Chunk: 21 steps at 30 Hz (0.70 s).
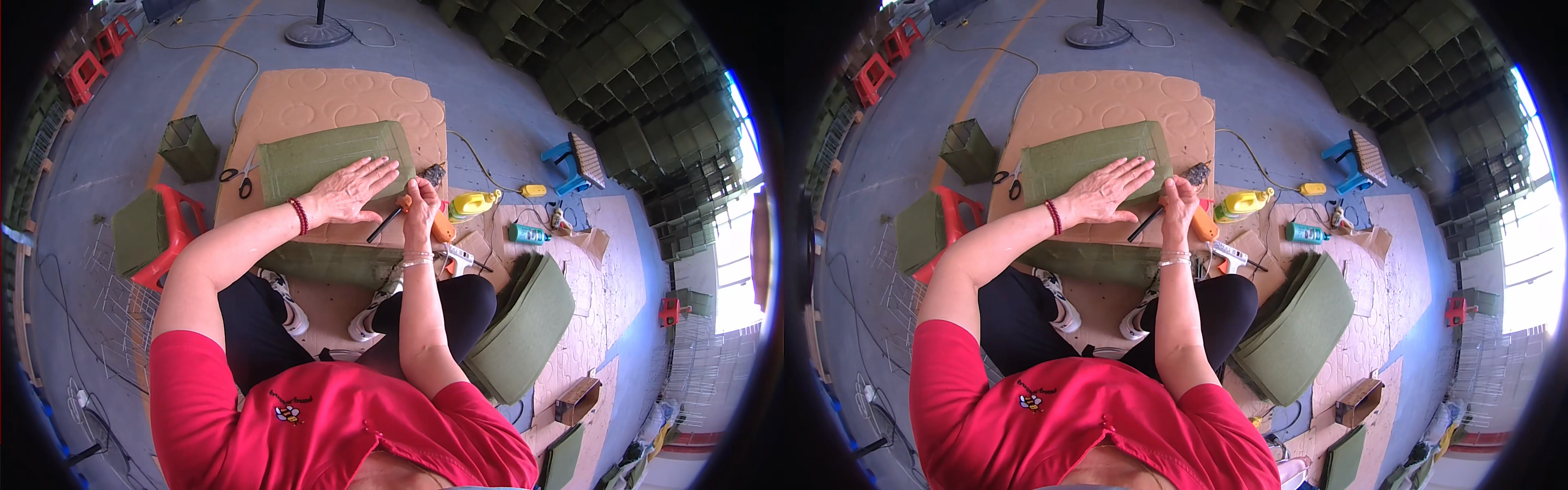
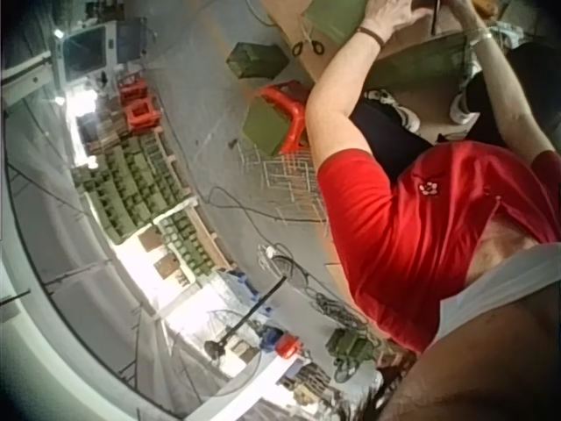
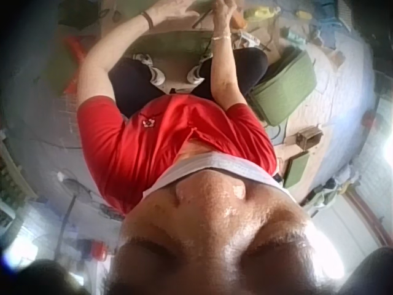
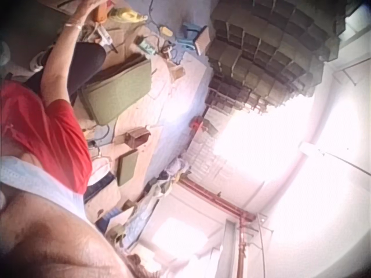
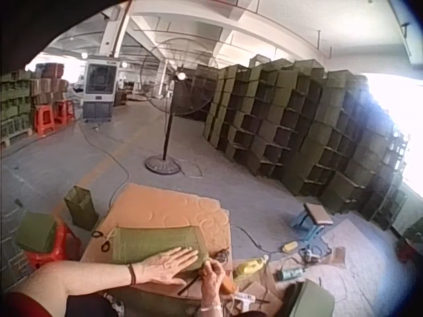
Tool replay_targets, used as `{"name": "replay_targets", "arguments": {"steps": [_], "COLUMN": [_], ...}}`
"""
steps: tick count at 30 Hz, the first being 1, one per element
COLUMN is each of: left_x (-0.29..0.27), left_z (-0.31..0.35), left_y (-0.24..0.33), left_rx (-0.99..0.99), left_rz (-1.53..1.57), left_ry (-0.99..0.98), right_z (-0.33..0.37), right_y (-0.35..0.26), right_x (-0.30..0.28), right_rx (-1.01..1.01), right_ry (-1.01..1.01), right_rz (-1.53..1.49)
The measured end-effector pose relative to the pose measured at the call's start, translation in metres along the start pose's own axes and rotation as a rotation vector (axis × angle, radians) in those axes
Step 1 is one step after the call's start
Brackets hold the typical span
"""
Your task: The recorder is applying mesh material to a wire frame and securing it with a hot glue gun.
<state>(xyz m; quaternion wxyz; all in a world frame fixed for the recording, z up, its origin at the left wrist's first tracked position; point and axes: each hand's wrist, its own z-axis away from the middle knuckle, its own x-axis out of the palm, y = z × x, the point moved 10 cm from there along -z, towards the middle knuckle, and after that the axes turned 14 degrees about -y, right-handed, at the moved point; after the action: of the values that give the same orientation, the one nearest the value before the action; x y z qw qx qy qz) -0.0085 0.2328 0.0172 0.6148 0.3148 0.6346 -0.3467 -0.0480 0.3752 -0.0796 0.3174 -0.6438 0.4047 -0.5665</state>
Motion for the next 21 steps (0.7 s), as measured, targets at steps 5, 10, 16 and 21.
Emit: {"name": "replay_targets", "arguments": {"steps": [5, 10, 16, 21], "left_x": [-0.002, 0.0, -0.001, -0.004], "left_z": [0.0, -0.001, 0.001, 0.001], "left_y": [-0.001, 0.0, -0.001, -0.002], "left_rx": [0.001, -0.007, -0.009, -0.007], "left_rz": [0.027, -0.006, 0.001, 0.019], "left_ry": [0.011, -0.004, 0.008, 0.025], "right_z": [0.002, -0.004, -0.004, 0.004], "right_y": [-0.003, -0.005, 0.004, -0.041], "right_x": [-0.003, -0.002, -0.001, 0.003], "right_rx": [-0.031, 0.04, -0.006, -0.188], "right_ry": [0.05, -0.044, -0.029, 0.184], "right_rz": [-0.034, 0.044, 0.023, 0.403]}}
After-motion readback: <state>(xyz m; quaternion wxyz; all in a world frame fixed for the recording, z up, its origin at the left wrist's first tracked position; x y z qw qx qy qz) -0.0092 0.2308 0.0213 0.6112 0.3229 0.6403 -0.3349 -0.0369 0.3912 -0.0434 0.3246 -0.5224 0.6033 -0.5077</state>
